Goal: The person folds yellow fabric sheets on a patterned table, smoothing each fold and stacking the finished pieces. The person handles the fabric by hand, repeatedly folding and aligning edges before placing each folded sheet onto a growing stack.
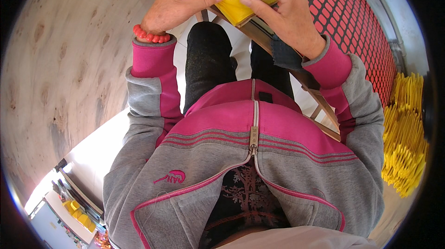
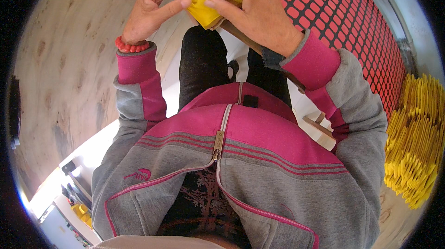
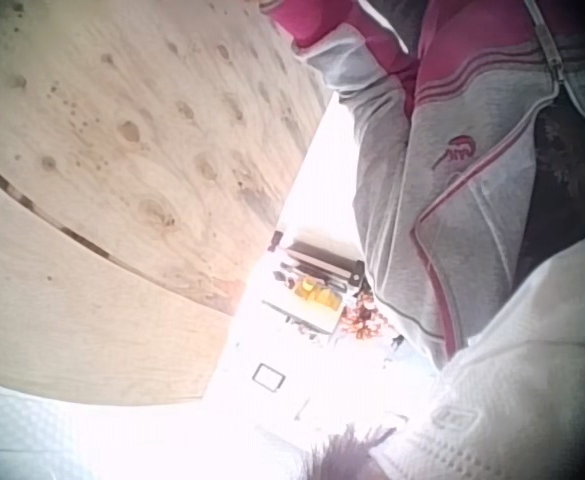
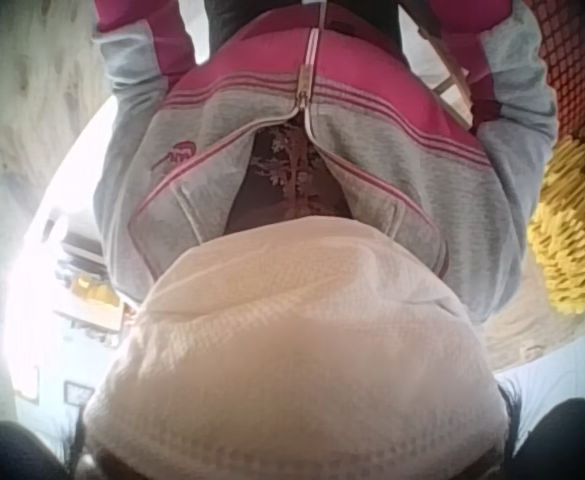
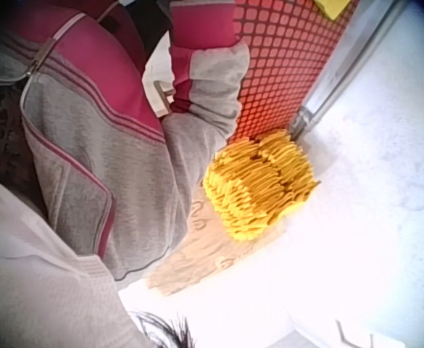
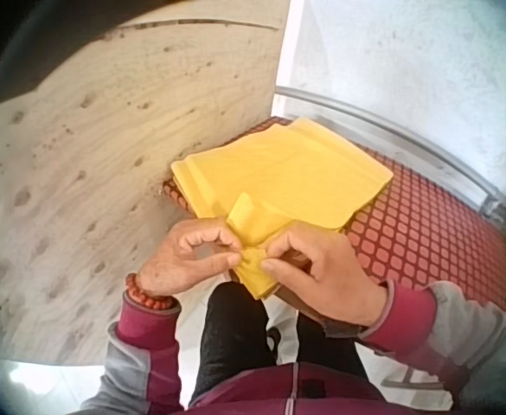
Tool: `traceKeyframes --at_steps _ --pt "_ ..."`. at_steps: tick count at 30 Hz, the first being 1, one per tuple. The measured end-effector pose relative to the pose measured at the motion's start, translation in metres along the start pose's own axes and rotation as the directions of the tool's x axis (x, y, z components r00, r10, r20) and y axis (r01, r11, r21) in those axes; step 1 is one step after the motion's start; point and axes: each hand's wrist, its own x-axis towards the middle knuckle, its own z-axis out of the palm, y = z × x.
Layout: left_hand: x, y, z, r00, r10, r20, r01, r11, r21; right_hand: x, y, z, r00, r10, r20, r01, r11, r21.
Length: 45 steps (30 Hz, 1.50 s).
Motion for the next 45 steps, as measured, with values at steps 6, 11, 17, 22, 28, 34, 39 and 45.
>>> traceKeyframes --at_steps 6,11,17,22,28,34,39,45 --pt "0.000 -0.003 0.002 0.999 -0.026 -0.034 0.027 1.000 0.014 0.000 0.006 0.002 0.997 -0.073 -0.038 0.071 0.996 -0.058" --pt "0.000 -0.004 0.003 0.997 -0.069 -0.041 0.070 0.998 0.008 -0.001 0.007 0.003 0.993 -0.079 -0.082 0.084 0.995 0.060" --pt "0.002 0.003 0.005 0.997 -0.050 -0.063 0.048 0.999 -0.022 0.004 0.002 -0.002 0.919 -0.391 -0.049 0.378 0.911 -0.163" --pt "0.003 0.015 0.010 0.990 -0.133 -0.050 0.115 0.955 -0.274 0.002 0.002 0.000 0.947 -0.318 0.049 0.322 0.934 -0.157" --pt "0.005 0.017 0.011 0.989 -0.142 -0.035 0.123 0.941 -0.315 0.002 0.005 0.001 0.980 -0.196 0.015 0.197 0.975 -0.104" --pt "0.004 0.008 0.012 0.988 -0.139 -0.066 0.117 0.957 -0.264 0.002 -0.002 0.000 0.997 -0.076 -0.006 0.075 0.992 -0.103" --pt "0.005 0.004 0.012 0.993 -0.051 -0.107 0.030 0.982 -0.189 0.005 0.002 0.002 0.980 -0.194 -0.035 0.190 0.978 -0.087" --pt "0.004 0.005 0.016 0.975 -0.116 -0.188 0.090 0.986 -0.144 0.006 0.006 0.003 0.973 -0.230 -0.036 0.221 0.962 -0.160"
